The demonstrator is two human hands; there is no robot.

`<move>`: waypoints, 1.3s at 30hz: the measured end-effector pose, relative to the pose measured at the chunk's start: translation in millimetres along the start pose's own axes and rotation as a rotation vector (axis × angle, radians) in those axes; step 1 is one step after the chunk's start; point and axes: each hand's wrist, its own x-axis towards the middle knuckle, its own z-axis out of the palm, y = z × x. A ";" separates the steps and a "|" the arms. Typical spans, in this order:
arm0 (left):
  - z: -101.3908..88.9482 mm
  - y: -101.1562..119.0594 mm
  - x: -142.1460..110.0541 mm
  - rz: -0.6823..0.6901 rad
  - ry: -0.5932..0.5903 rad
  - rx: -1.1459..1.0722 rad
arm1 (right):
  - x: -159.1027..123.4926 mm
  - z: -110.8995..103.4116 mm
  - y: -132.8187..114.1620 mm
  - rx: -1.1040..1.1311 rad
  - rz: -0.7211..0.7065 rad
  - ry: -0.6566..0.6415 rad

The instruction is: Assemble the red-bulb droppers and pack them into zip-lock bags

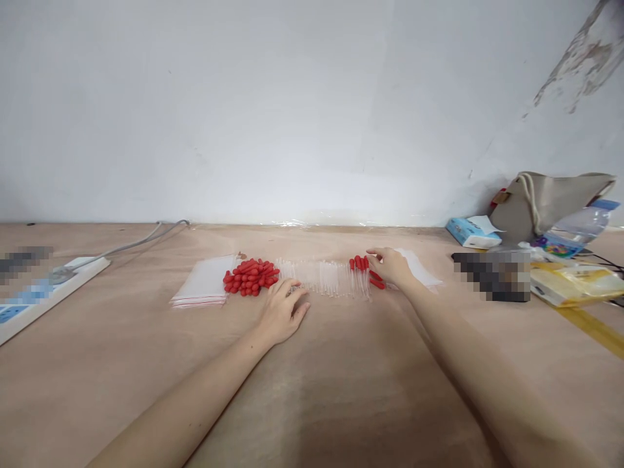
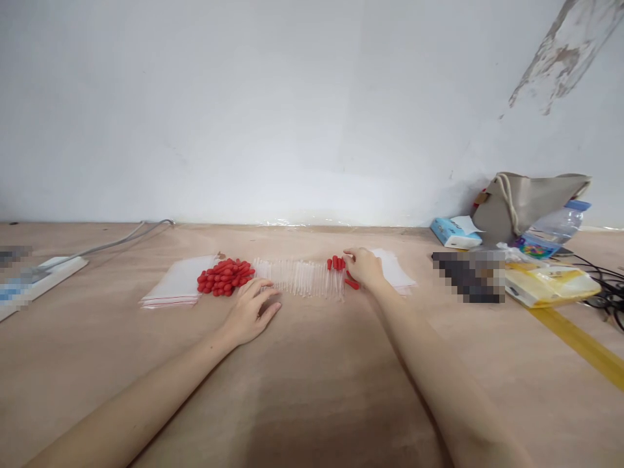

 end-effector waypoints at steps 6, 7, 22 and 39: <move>-0.1 1.8 0.8 -0.044 0.055 0.056 | -13.3 -5.3 9.5 -0.044 0.095 -0.125; 0.2 2.1 0.7 -0.058 0.064 0.068 | -14.9 -4.5 9.4 -0.043 0.094 -0.147; 5.8 -18.5 43.1 -0.390 0.062 0.418 | -33.9 -3.2 -21.0 -0.105 -0.192 0.429; 14.6 -11.5 65.7 -0.543 0.009 0.444 | -89.4 34.2 -58.6 -0.036 -0.642 0.441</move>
